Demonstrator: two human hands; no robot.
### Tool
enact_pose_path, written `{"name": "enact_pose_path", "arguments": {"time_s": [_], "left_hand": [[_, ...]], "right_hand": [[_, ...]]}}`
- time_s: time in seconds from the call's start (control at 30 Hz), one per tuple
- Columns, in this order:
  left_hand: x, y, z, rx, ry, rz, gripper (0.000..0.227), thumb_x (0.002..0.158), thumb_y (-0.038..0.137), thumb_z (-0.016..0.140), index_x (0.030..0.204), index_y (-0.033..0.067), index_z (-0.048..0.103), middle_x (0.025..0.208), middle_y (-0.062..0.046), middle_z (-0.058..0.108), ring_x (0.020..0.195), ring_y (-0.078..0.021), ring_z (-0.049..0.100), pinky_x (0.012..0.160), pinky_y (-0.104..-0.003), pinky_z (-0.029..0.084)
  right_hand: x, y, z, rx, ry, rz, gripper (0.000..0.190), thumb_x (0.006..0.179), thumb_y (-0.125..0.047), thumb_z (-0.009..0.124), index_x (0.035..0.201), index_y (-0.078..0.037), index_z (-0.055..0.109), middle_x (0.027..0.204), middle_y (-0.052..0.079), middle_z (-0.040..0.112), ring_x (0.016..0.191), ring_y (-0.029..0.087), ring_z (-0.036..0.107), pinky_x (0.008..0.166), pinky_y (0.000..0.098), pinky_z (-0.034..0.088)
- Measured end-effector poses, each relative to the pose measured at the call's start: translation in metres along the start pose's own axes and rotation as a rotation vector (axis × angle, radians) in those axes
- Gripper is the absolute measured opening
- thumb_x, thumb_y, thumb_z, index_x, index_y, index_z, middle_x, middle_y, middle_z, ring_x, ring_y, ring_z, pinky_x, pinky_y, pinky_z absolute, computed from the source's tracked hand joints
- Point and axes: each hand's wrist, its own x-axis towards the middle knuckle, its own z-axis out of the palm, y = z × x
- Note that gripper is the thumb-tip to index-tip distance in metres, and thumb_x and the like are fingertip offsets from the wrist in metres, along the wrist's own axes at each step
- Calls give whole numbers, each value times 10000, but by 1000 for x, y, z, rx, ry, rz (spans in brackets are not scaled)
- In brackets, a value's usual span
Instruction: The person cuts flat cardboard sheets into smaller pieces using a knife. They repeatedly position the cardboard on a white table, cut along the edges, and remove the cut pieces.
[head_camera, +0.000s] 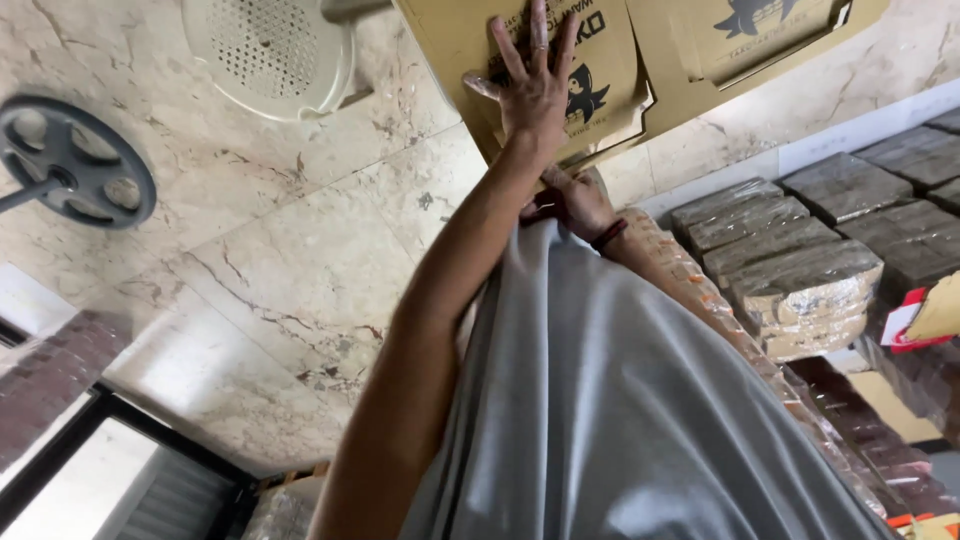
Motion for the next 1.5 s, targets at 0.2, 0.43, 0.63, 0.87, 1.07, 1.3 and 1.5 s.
{"name": "enact_pose_path", "arguments": {"time_s": [0.2, 0.43, 0.63, 0.87, 1.07, 1.3, 1.5], "left_hand": [[-56, -89, -4, -793, 690, -74, 825, 965, 443, 660, 1633, 259, 212, 1706, -84, 158, 1559, -338, 297, 1125, -604, 463], [-68, -64, 100, -1797, 13, -439, 816, 854, 551, 818, 1267, -106, 565, 935, -358, 673, 586, -281, 661, 456, -513, 623], [-56, -41, 113, -1540, 162, -549, 386, 889, 554, 694, 1053, 208, 650, 631, 30, 742, 695, -174, 770, 710, -378, 598], [-72, -12, 53, -1954, 404, -771, 641, 949, 509, 701, 1252, -54, 668, 1064, -288, 705, 920, -354, 713, 732, -510, 575], [-79, 1, -11, -1809, 425, -703, 434, 1030, 362, 512, 1231, -7, 621, 1010, -278, 732, 643, -358, 740, 472, -465, 627], [-90, -32, -4, -2297, 241, -640, 655, 925, 562, 667, 1148, -51, 609, 839, -260, 732, 592, -322, 721, 576, -445, 615], [-30, -58, 40, -2335, 159, -658, 553, 941, 528, 611, 1057, -11, 657, 770, -209, 717, 595, -303, 691, 508, -453, 577]], "right_hand": [[-31, -38, 34, -116, 15, 109, 492, 850, -256, 736, 1262, -10, 627, 1135, 150, 684, 670, 283, 701, 707, 492, 639], [7, -36, 28, -450, -57, 238, 857, 860, -430, 837, 1443, 86, 477, 1116, 258, 680, 1024, 366, 721, 939, 507, 532], [-9, -91, 8, -1552, -784, 124, 478, 968, -484, 621, 1063, -59, 818, 870, 224, 752, 731, 348, 685, 730, 492, 511], [99, -144, 38, -1679, -557, -459, 696, 1069, -464, 606, 464, -151, 462, 363, -34, 392, 270, 129, 272, 379, 325, 315], [98, -146, 54, -1869, -519, -179, 573, 989, -340, 651, 519, -24, 562, 477, 171, 577, 409, 319, 566, 420, 502, 463], [111, -172, 67, -1749, -511, 30, 476, 1015, -361, 620, 712, -20, 757, 619, 155, 714, 551, 273, 716, 560, 392, 608], [130, -166, 104, -1778, -438, -267, 585, 1061, -452, 629, 724, 18, 718, 611, 211, 643, 562, 354, 686, 563, 482, 555]]}}
